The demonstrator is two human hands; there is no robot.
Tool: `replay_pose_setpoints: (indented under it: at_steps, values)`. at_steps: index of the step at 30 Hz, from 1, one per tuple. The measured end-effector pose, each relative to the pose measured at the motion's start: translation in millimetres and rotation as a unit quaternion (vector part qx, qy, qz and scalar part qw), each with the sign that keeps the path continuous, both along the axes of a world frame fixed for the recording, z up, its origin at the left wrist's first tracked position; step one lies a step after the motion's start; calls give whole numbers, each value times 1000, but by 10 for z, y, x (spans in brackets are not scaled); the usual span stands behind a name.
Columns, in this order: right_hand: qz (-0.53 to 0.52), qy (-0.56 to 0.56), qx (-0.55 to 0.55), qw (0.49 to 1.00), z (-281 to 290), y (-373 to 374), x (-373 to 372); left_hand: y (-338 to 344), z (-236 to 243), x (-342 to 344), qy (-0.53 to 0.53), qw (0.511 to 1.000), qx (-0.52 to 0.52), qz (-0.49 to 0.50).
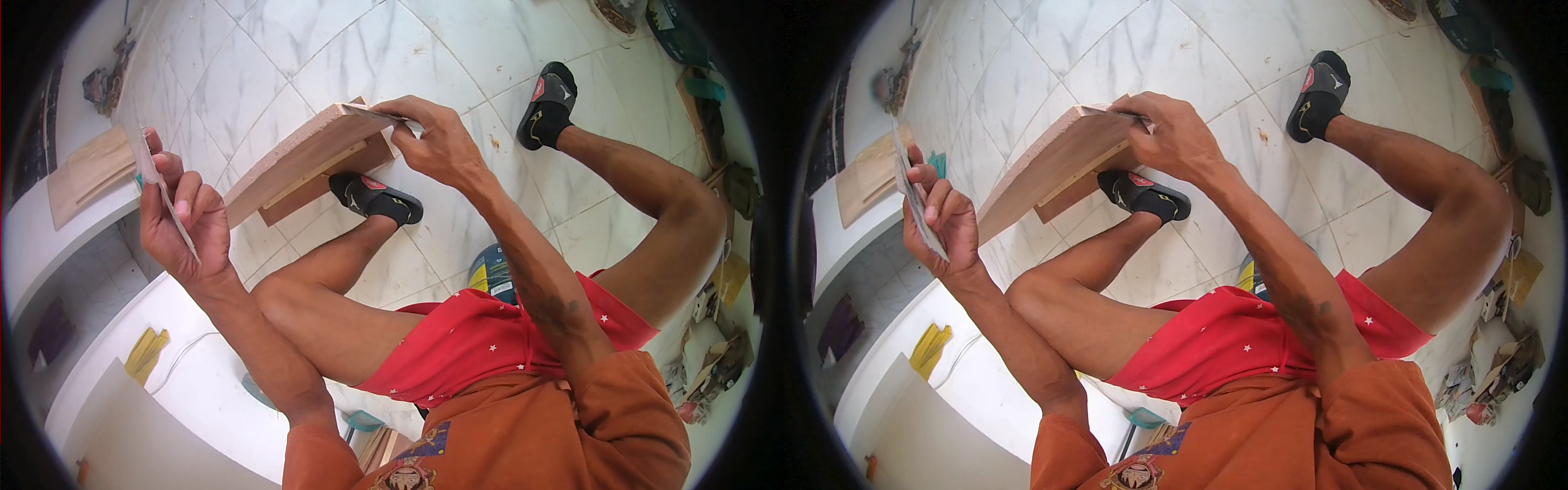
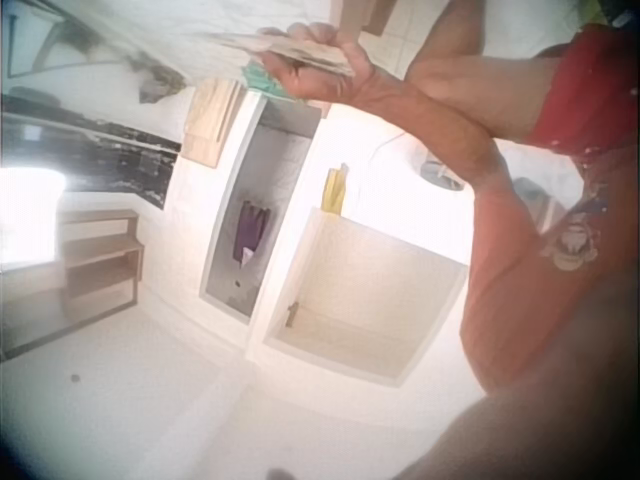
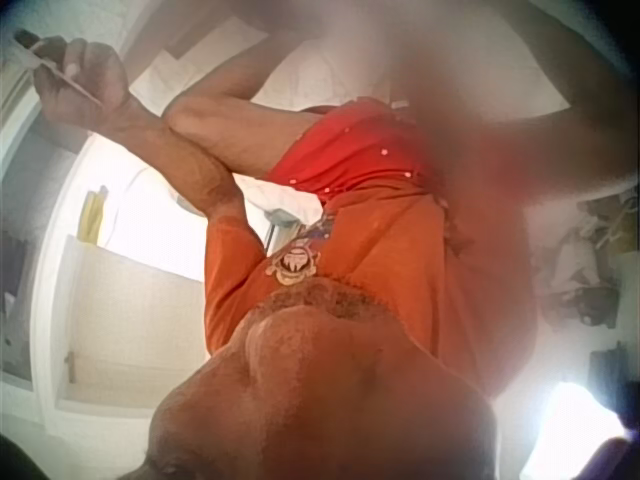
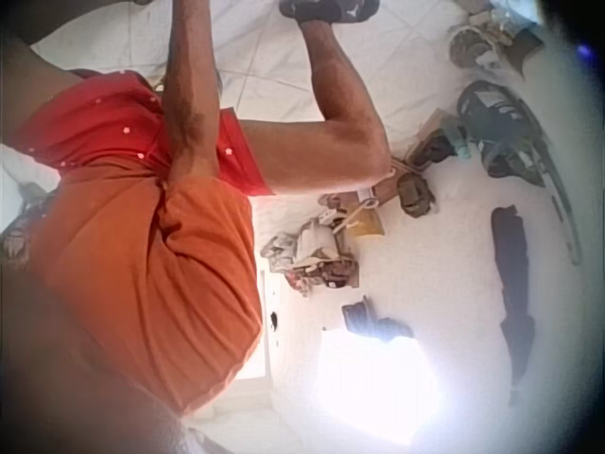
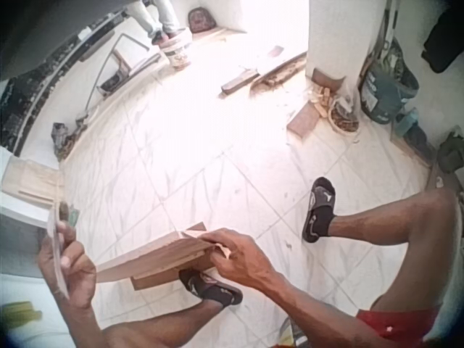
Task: Applying filler/putty to the edge of a wooden board and sanding it down.
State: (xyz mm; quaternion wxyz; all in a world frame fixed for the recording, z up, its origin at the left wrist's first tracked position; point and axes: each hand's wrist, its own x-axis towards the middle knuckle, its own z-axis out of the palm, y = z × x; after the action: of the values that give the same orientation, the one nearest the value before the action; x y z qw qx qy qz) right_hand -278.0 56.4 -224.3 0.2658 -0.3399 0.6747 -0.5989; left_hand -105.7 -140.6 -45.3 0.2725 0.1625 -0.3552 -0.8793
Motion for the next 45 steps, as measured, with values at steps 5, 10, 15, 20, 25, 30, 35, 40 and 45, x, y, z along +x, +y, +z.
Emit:
replay_pose_setpoints:
  at_steps: [5, 10, 15, 20, 25, 30, 35, 40, 45]
  values:
    - [26, -13, -65, 997, -165, 118, -39, 2, -5, -3, 7, 1000, 1, -8]
    - [0, -34, -89, 995, -205, -9, -66, -7, -17, -4, 5, 1000, 3, -12]
    - [-13, 17, -120, 993, -145, -136, -50, -14, -16, -7, 8, 1000, 4, -17]
    - [13, 50, -102, 993, -138, -35, -40, -8, -6, -2, 8, 1000, 3, -9]
    - [14, 0, -109, 994, -208, 23, -106, -4, 1, 12, 14, 1000, 7, -9]
    - [-26, 20, -102, 994, -151, -101, -21, -3, -14, 4, 13, 1000, 6, -11]
    - [-28, 30, -95, 995, -213, -168, -17, -11, -17, 0, 14, 1000, 9, -12]
    - [14, 56, -115, 992, -291, -122, -161, -6, -10, 18, 16, 1000, 11, -14]
    - [50, -48, -86, 994, -489, 42, -213, -9, 15, 42, 20, 1000, 16, -14]
